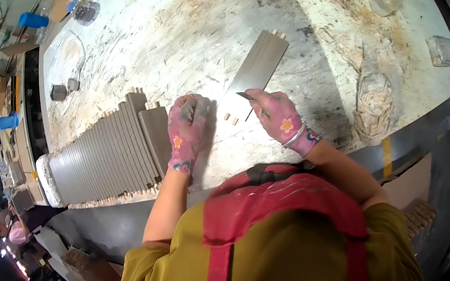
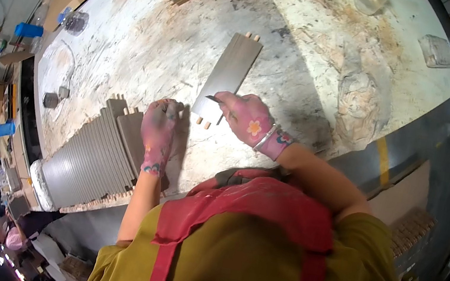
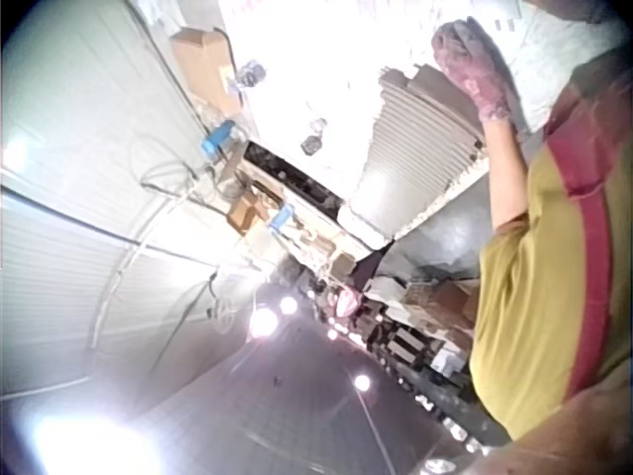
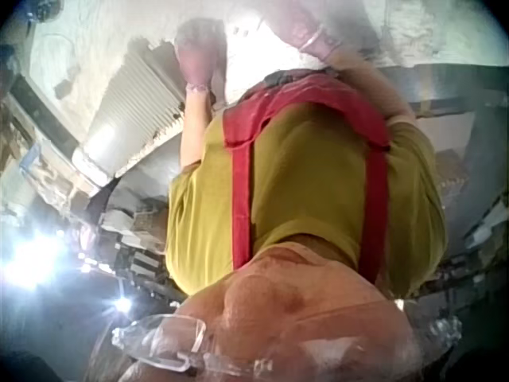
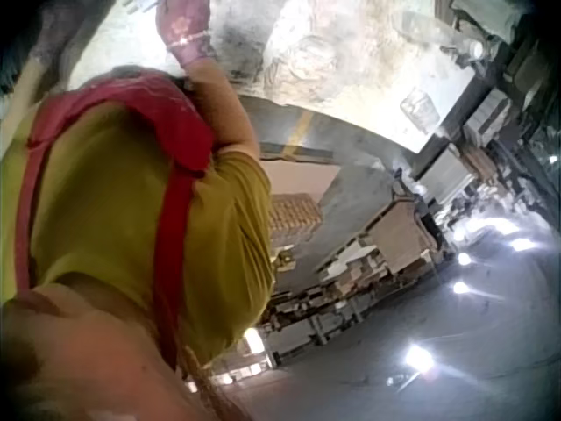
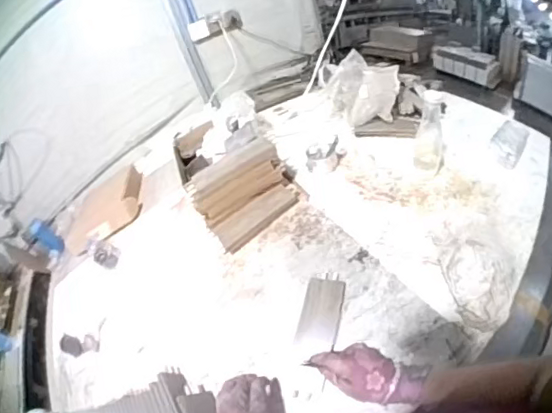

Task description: The person wipes wooden slats with a cloth, scrapes the edges with a tool, and arranges them in a row on the workbench.

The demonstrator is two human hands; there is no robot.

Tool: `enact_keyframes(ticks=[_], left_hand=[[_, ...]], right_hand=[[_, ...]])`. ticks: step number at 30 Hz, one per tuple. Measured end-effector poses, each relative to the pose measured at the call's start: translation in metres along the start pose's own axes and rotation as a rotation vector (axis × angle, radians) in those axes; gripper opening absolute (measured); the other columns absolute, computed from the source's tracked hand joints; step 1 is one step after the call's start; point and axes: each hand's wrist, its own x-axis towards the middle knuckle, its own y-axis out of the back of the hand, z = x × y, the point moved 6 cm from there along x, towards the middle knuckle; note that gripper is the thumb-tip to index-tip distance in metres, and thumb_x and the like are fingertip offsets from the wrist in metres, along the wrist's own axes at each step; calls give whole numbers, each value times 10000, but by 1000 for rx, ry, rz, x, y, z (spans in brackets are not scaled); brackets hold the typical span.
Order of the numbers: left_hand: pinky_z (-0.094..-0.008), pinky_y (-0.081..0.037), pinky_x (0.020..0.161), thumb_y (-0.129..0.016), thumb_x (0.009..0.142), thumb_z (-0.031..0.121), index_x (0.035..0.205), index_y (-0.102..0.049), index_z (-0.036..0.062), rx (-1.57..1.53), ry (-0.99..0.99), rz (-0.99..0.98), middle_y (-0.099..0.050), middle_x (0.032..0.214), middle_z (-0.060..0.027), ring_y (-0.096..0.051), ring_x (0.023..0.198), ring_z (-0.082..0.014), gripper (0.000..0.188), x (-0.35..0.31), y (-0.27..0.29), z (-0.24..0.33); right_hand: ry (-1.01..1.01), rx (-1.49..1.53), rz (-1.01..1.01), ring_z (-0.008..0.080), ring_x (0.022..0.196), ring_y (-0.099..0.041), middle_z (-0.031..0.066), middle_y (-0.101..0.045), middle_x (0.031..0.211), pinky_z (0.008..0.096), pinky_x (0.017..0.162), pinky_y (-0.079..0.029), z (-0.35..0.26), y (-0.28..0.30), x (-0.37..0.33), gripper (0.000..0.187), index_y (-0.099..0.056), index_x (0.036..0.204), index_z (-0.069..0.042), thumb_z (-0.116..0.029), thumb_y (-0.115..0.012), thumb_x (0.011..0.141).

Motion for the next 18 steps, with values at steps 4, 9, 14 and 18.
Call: enact_keyframes(ticks=[4,9,14,18], left_hand=[[-421,-445,891,-784,675,269,1268,-520,45,413,-459,-40,-544,1178,-191,-536,1042,-360,686,-28,-32,53],[-425,-415,960,-761,709,276,1313,-480,41,424,-410,-149,-491,1246,-213,-483,1125,-377,707,-24,-48,41],[-356,-509,868,-509,916,462,1375,-345,-38,-1443,621,-763,-517,1245,-237,-566,1046,-317,698,-32,-49,21],[-421,-529,832,-384,945,491,1390,-322,-29,-1859,910,-666,-509,1236,-319,-560,1045,-422,686,-41,-56,6]], right_hand=[[-139,160,-63,384,807,-622,196,-650,872,454,708,-498,9,-6,1,216,-609,1090,-78,-170,-553,902],[-550,688,-38,91,671,-537,16,-589,768,263,617,-469,39,10,-9,295,-580,1182,-49,-191,-499,938],[-613,812,163,85,618,-448,2,-504,733,230,553,-384,67,66,-13,332,-531,1163,19,-202,-456,926],[-610,839,117,93,682,-487,24,-539,784,239,654,-410,71,64,-11,315,-515,1156,9,-204,-435,938]])
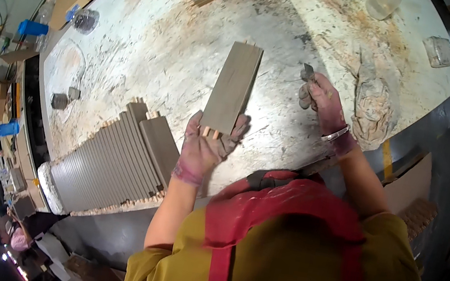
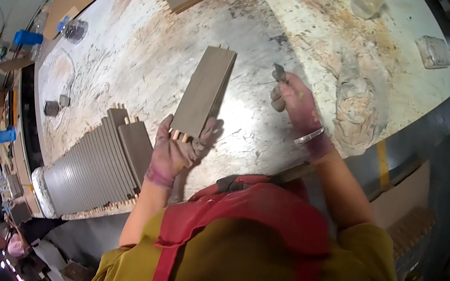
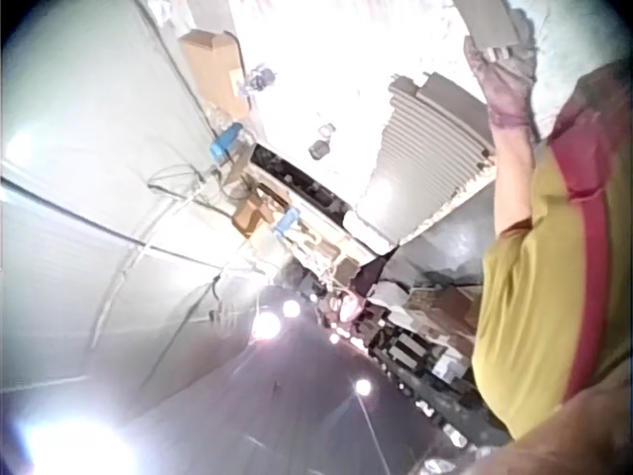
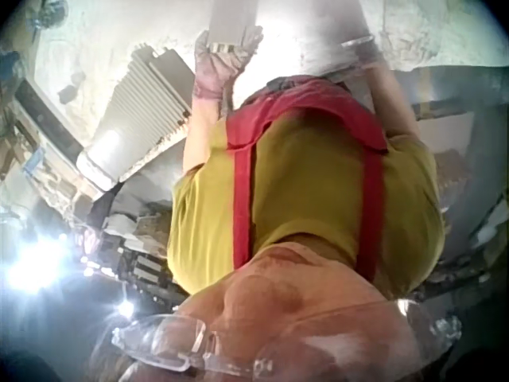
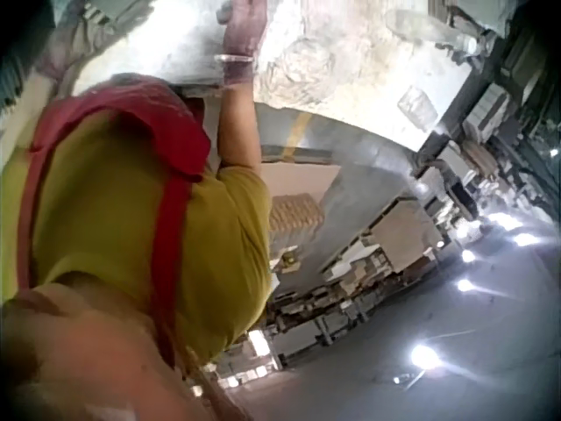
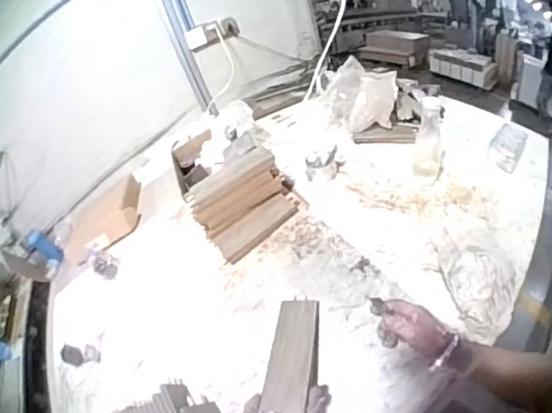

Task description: The person wipes wooden slats with a cloth, scrapes the edges with a tool, and arranges them in a row on the workbench.

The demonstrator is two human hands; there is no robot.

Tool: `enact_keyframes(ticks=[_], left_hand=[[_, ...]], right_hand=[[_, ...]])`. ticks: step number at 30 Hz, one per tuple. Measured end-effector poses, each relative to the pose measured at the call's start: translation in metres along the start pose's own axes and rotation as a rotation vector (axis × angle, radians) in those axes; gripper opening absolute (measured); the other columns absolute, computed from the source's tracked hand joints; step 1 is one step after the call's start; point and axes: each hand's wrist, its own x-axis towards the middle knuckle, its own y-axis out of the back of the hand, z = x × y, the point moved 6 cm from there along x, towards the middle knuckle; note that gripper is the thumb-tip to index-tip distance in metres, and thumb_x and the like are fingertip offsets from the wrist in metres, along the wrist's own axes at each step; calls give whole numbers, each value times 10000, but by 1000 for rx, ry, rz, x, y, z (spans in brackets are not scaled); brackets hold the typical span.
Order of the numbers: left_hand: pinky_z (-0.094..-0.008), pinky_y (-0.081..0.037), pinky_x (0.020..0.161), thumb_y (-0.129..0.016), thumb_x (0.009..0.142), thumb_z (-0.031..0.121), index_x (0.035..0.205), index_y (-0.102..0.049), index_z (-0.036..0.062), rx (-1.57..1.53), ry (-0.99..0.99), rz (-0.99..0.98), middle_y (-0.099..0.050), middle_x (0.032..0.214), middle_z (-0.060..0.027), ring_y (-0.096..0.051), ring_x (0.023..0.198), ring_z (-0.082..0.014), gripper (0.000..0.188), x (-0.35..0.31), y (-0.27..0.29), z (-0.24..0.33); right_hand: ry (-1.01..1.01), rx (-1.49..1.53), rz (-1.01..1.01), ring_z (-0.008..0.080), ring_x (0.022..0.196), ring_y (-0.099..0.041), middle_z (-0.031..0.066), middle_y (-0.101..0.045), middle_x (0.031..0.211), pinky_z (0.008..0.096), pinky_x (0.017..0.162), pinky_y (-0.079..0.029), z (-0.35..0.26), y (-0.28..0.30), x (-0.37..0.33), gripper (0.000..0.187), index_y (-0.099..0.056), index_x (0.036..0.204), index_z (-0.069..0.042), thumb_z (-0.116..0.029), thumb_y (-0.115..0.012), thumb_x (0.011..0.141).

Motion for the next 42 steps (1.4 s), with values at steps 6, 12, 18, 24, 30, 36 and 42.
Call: enact_keyframes(ticks=[6,12,18,24,30,36,42], left_hand=[[-533,-475,923,-460,939,438,1400,-305,-23,34,-99,126,-419,1351,-281,-440,1202,-479,671,5,29,13],[-495,-513,902,-532,953,264,1301,-395,-39,344,-310,207,-461,1318,-211,-486,1181,-409,481,1,49,21],[-387,-538,867,-549,940,263,1266,-426,4,886,-352,10,-519,1186,-96,-560,1084,-252,434,-11,42,26],[-328,-533,812,-585,904,214,1209,-456,22,785,-399,157,-553,1115,-88,-583,988,-228,383,-9,38,20],[-359,-551,815,-599,896,214,1132,-481,-7,840,-410,40,-566,1070,-118,-606,936,-247,344,-9,30,17],[-331,-527,734,-641,854,213,1031,-529,-17,779,-369,177,-613,943,-129,-609,826,-229,311,-3,19,18],[-262,-468,646,-550,926,246,1043,-556,17,819,-372,301,-581,850,-36,-531,707,-132,257,2,2,9]], right_hand=[[32,-127,-101,121,752,-560,67,-611,849,267,710,-461,13,-21,2,274,-496,1171,35,-98,-424,942],[307,-623,-146,228,806,-623,110,-651,898,335,752,-490,-7,-38,3,201,-602,1051,-19,-121,-491,918],[85,-971,-164,319,896,-624,152,-652,989,391,815,-497,-31,-18,56,232,-608,1087,-66,-178,-532,899],[365,-798,152,278,863,-645,147,-666,962,372,778,-507,-60,52,159,309,-603,1137,-95,-88,-494,848],[687,-979,394,332,922,-640,158,-671,975,395,800,-502,-159,73,239,274,-628,1085,-110,-82,-499,846],[467,-1312,368,365,958,-613,194,-638,1000,393,847,-489,-174,82,343,285,-646,1048,-103,-37,-526,798],[659,-1196,392,370,975,-608,207,-568,1158,426,821,-502,-179,61,307,322,-558,1144,-80,-70,-510,826]])
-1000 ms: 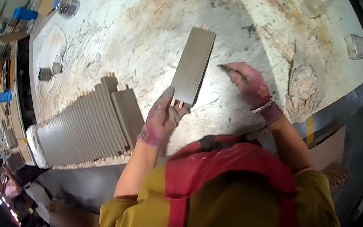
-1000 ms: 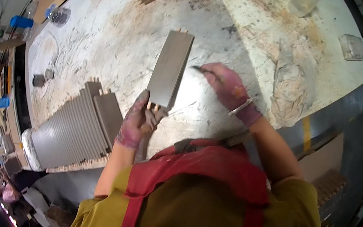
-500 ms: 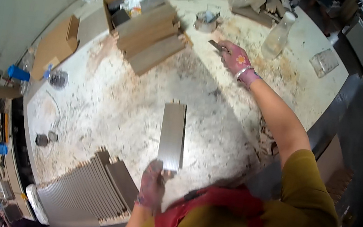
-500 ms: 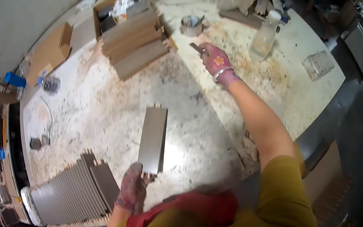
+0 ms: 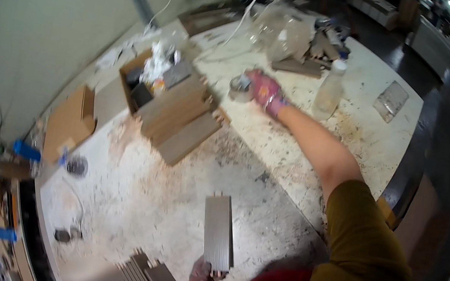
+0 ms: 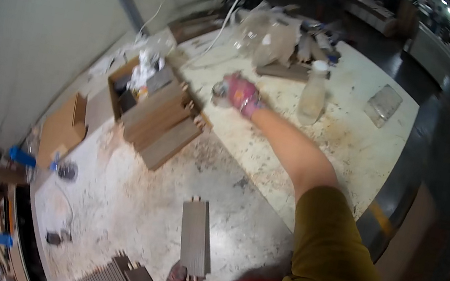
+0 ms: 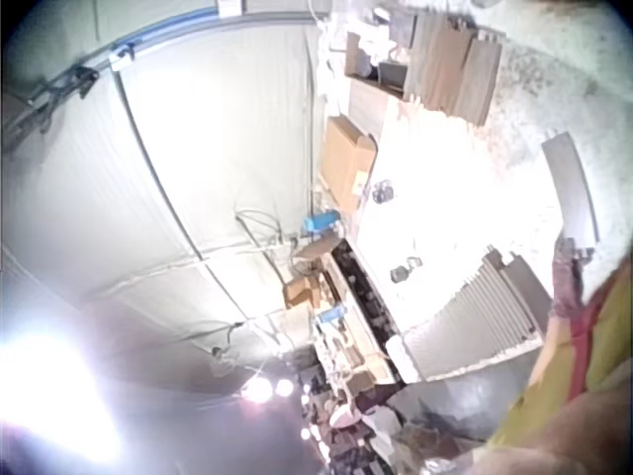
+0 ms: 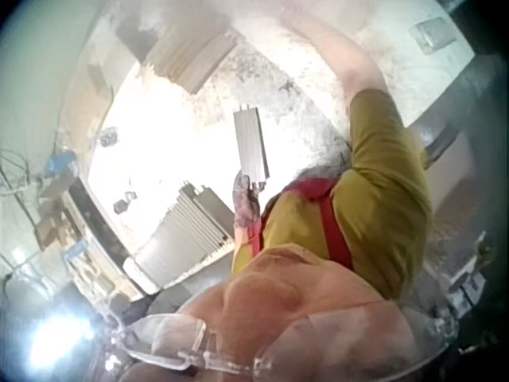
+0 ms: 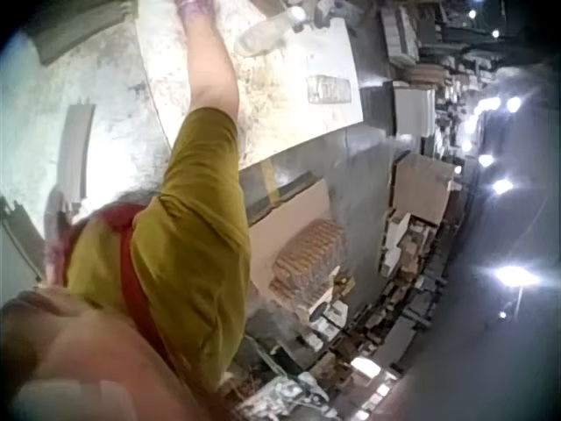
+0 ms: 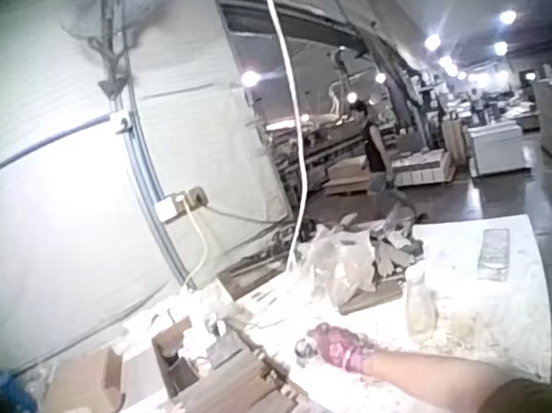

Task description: The person wipes wooden slats with a cloth, scrapes the edges with a tool, and arranges them in a row on the workbench.

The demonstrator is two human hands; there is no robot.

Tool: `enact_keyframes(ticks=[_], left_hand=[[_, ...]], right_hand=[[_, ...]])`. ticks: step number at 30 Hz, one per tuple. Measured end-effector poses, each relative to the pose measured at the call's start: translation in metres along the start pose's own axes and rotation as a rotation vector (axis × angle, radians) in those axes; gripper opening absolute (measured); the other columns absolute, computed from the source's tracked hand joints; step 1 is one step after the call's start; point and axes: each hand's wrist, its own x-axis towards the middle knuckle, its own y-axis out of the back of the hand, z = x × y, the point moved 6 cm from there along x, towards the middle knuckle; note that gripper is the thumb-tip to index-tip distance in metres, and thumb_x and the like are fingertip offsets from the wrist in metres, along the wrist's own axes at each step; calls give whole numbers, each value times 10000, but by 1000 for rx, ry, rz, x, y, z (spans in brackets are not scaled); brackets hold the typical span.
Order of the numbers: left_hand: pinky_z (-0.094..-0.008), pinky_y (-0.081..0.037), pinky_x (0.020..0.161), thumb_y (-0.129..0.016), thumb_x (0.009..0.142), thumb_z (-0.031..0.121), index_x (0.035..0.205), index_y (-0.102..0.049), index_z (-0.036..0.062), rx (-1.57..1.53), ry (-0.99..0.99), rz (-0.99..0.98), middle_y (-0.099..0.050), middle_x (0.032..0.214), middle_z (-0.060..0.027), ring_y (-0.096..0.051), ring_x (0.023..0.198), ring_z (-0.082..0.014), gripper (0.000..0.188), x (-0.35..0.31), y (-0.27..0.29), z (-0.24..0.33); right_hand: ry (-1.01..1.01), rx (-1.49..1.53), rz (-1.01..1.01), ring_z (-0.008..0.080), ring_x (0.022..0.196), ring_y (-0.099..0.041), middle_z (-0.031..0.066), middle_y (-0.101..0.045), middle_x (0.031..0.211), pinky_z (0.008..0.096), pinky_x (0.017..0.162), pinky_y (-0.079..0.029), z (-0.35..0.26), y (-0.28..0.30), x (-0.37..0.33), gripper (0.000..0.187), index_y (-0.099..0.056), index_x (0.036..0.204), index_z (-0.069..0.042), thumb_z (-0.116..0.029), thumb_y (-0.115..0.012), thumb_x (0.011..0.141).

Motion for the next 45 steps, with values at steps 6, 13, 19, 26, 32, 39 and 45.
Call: enact_keyframes(ticks=[6,13,19,26,32,39,45], left_hand=[[-300,-537,758,-636,899,221,1339,-419,1,36,1,-28,-596,1034,-86,-580,828,-165,537,-5,2,-17],[-334,-514,767,-624,906,294,1072,-528,-5,18,-23,-336,-591,902,-90,-564,763,-166,355,-8,-40,-12],[-317,-486,724,-611,915,327,1040,-539,-2,70,-89,-420,-581,869,-82,-519,719,-147,358,-23,-54,-18],[-361,-505,726,-597,875,125,1024,-572,17,60,-177,-318,-586,828,-73,-551,750,-190,186,-30,-31,-35],[-348,-520,755,-564,895,155,1104,-605,19,1215,-500,-204,-663,982,-178,-656,921,-255,252,-24,5,-1],[-423,-423,926,-745,755,276,1302,-484,45,1346,-816,164,-531,1208,-189,-518,1103,-357,648,-36,-1,32],[-447,-383,969,-739,762,288,1336,-456,58,1696,-743,97,-467,1265,-179,-492,1102,-341,680,-24,-41,11]], right_hand=[[66,-138,-226,357,1069,-536,161,-527,1169,446,850,-476,5,75,-136,409,-510,1238,-119,-313,-555,881],[-134,-311,-526,355,1298,-390,145,-433,1392,545,989,-353,-12,122,-342,644,-426,1385,-230,-539,-560,836],[132,-47,-227,293,1046,-596,103,-565,1239,334,829,-505,-13,108,-341,316,-582,1201,-165,-209,-545,890],[613,545,-453,250,1140,-546,93,-564,1266,347,945,-450,-214,44,-370,316,-567,1206,-79,-169,-491,913],[468,-157,-149,269,1155,-518,133,-542,1241,368,1005,-407,-17,14,-281,338,-530,1251,-88,-150,-468,924],[107,-209,-349,323,1241,-464,129,-474,1361,425,1021,-363,-42,78,-333,450,-466,1324,-200,-338,-555,904],[-100,157,-400,304,994,-593,114,-590,1117,413,835,-483,-52,83,-327,315,-598,1157,-111,-301,-534,914]])
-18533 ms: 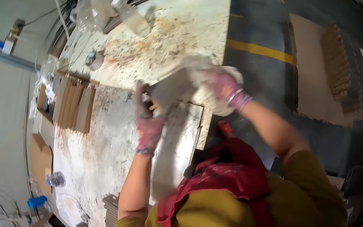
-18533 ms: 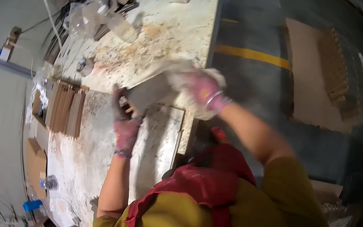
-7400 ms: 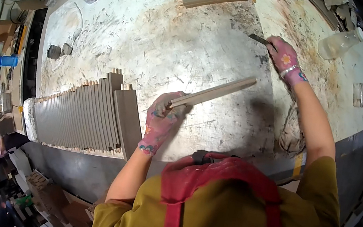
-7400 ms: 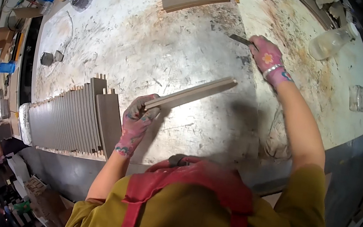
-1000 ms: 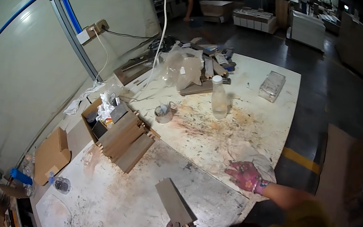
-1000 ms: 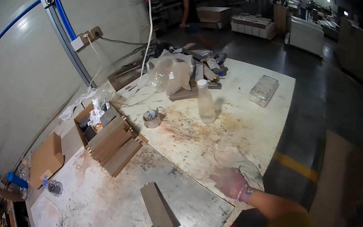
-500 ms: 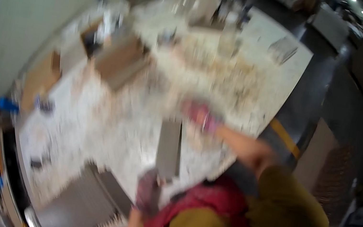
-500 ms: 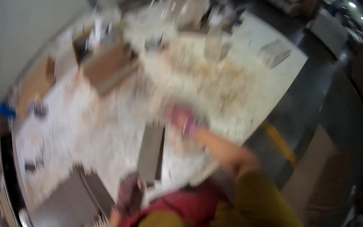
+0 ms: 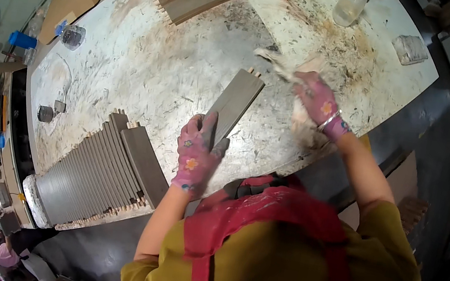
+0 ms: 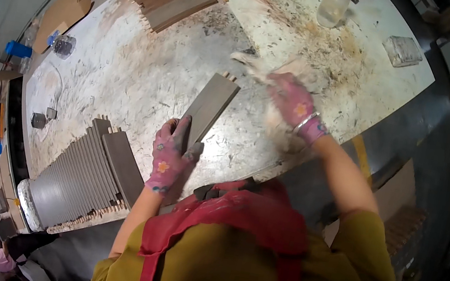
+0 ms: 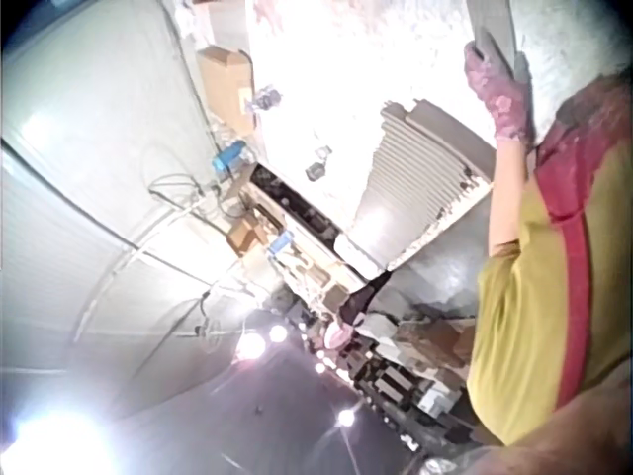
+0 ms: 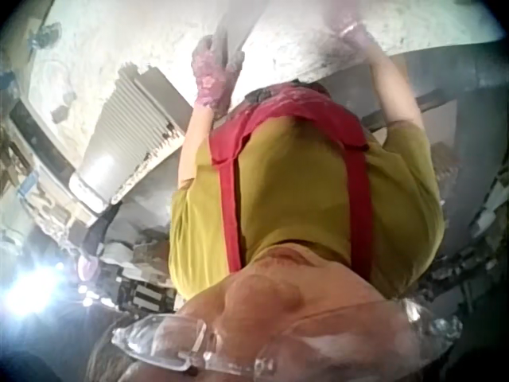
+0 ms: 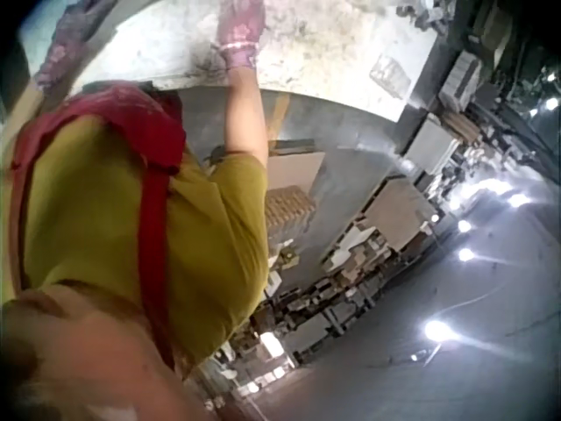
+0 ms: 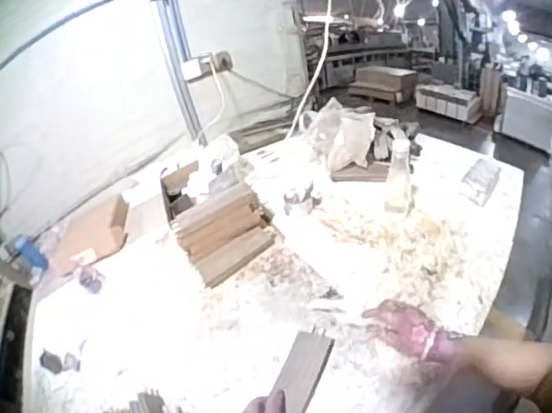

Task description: The person wipes wooden slats with a cloth, scrapes the edges with a tool, and arranges them in a row on the workbench.

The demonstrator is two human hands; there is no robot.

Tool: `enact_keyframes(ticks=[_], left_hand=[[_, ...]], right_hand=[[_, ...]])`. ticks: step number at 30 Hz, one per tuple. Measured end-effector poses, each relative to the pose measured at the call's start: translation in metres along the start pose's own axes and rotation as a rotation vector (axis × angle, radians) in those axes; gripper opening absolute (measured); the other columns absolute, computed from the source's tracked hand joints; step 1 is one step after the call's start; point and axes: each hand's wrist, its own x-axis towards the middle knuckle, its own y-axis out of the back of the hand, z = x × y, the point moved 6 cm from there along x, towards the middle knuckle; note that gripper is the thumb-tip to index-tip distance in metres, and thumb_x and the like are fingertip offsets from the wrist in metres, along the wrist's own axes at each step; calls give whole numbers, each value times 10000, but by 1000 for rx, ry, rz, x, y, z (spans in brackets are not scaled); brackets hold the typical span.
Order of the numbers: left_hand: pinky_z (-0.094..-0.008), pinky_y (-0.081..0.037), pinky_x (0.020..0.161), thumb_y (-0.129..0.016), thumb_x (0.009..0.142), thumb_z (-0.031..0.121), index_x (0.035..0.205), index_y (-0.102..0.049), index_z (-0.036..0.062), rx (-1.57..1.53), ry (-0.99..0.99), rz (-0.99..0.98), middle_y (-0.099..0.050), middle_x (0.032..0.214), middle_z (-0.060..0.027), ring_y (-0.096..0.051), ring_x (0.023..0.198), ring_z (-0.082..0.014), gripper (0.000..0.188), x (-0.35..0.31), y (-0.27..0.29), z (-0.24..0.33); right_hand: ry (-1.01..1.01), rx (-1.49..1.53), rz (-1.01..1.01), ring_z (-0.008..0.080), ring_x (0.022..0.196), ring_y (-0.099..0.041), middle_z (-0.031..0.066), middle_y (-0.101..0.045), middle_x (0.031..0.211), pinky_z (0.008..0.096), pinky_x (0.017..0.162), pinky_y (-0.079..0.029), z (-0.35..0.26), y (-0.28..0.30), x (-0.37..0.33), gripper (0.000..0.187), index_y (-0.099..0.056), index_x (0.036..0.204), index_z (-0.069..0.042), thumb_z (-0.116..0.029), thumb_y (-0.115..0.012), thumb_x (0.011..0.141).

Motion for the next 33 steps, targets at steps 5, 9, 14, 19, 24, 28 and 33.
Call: enact_keyframes(ticks=[5,9,14,19,24,28,33], left_hand=[[-405,-488,880,-720,817,369,1245,-511,57,-1862,522,-422,-548,1213,-157,-603,1001,-278,569,-44,-40,-44],[-417,-470,949,-566,906,476,1273,-467,4,-2128,654,-698,-542,1260,-153,-579,1097,-273,607,-35,-38,-7],[-381,-471,946,-491,940,497,1389,-348,-3,-1963,556,-448,-547,1245,-147,-568,1100,-245,687,-48,-8,-7],[-284,-483,811,-550,946,371,1397,-366,17,-1724,559,-236,-594,1074,-77,-577,921,-136,602,-66,2,-37],[-328,-486,794,-552,924,262,1285,-502,32,-615,459,-233,-660,1025,-142,-622,898,-252,431,-74,34,-45],[-403,-486,804,-581,881,253,1178,-586,72,-182,282,-138,-630,1041,-172,-597,963,-351,347,-89,68,-44],[-451,-403,968,-636,824,262,1287,-528,133,2,239,143,-511,1300,-134,-493,1186,-328,493,-146,122,-59]], right_hand=[[649,-20,-229,250,1290,-432,52,-492,1366,488,1051,-348,-175,-46,-38,441,-528,1294,-123,-283,-554,884],[312,698,13,209,1172,-529,65,-567,1260,389,945,-467,-32,-112,54,369,-566,1235,-223,-194,-578,867],[127,-212,180,293,1230,-473,126,-525,1287,416,1003,-401,-20,-3,61,417,-520,1269,-141,-259,-581,873],[334,190,16,351,1205,-484,180,-510,1274,419,998,-411,-124,-27,3,503,-449,1353,-135,-235,-596,882],[147,654,-487,306,955,-623,192,-618,1064,365,825,-499,-171,-124,-16,444,-475,1239,-13,-207,-627,871],[202,659,-648,336,963,-622,209,-619,1059,380,841,-492,-218,-170,-18,345,-514,1183,-18,-194,-550,889],[383,547,-793,346,1065,-576,208,-577,1150,386,903,-469,-268,-195,-39,487,-480,1235,-8,-277,-621,854]])
